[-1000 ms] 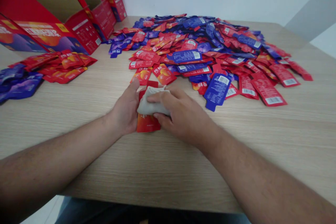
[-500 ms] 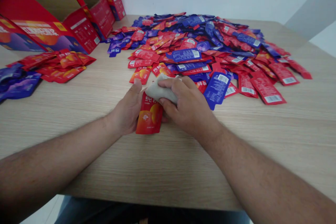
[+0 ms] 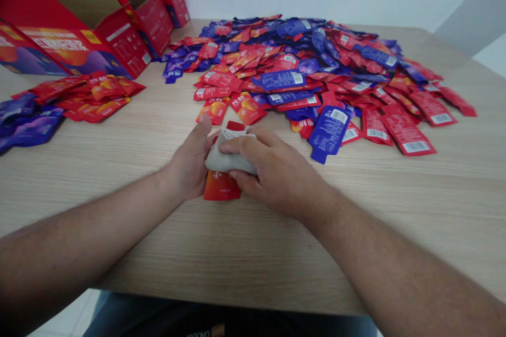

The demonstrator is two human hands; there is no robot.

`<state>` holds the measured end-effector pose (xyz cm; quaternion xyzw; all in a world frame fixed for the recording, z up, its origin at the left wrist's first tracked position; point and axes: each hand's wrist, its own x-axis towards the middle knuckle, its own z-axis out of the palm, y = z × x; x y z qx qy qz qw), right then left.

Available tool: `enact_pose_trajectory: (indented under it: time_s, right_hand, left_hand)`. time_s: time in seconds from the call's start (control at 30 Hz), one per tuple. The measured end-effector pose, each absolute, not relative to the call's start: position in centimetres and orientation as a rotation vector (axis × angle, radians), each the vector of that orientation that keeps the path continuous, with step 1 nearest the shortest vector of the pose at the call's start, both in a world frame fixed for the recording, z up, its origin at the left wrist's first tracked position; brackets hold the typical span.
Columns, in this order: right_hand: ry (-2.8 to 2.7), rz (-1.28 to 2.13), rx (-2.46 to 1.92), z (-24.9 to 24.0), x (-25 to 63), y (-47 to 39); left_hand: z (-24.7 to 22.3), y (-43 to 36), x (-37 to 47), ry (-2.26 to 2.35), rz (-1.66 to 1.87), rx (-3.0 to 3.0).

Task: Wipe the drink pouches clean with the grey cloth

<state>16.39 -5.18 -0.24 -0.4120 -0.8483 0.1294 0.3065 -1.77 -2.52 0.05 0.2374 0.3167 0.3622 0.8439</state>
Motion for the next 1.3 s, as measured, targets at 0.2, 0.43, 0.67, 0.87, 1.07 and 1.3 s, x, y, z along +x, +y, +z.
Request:
enact_pose_trajectory:
  time_s: [0.2,0.43,0.67,0.87,1.07,1.3]
  right_hand:
    - [-2.276,0.366,-1.135,-0.1,16.2,-5.5]
    - [-2.546,0.607,-0.905,1.0,15.7,-6.8]
    - [-2.432,0.396,-1.016,0.5,17.0,-5.2]
    - [-2.173,0.083,-1.176,0.2,18.1,-3.8]
    - [-2.150,0.047,-1.190,0.2,18.0,-3.7]
    - [-2.178,0.081,-1.192,-0.1,17.9,-3.7]
  left_hand:
    - [0.2,-2.3,-1.9,0.689,0.786,0.446]
    - [0.1,-2.2,-2.7,0.737,0.709,0.503]
    - [-0.6,-2.4,-2.1,0.724,0.756,0.598]
    - [-1.4,-2.3,-2.3,0.732,0.689,0.665]
    - [-1.2,-2.4,-2.4,0.752,0.684,0.642]
    - [-1.3,-2.3,-2.4,0.745,0.693,0.626]
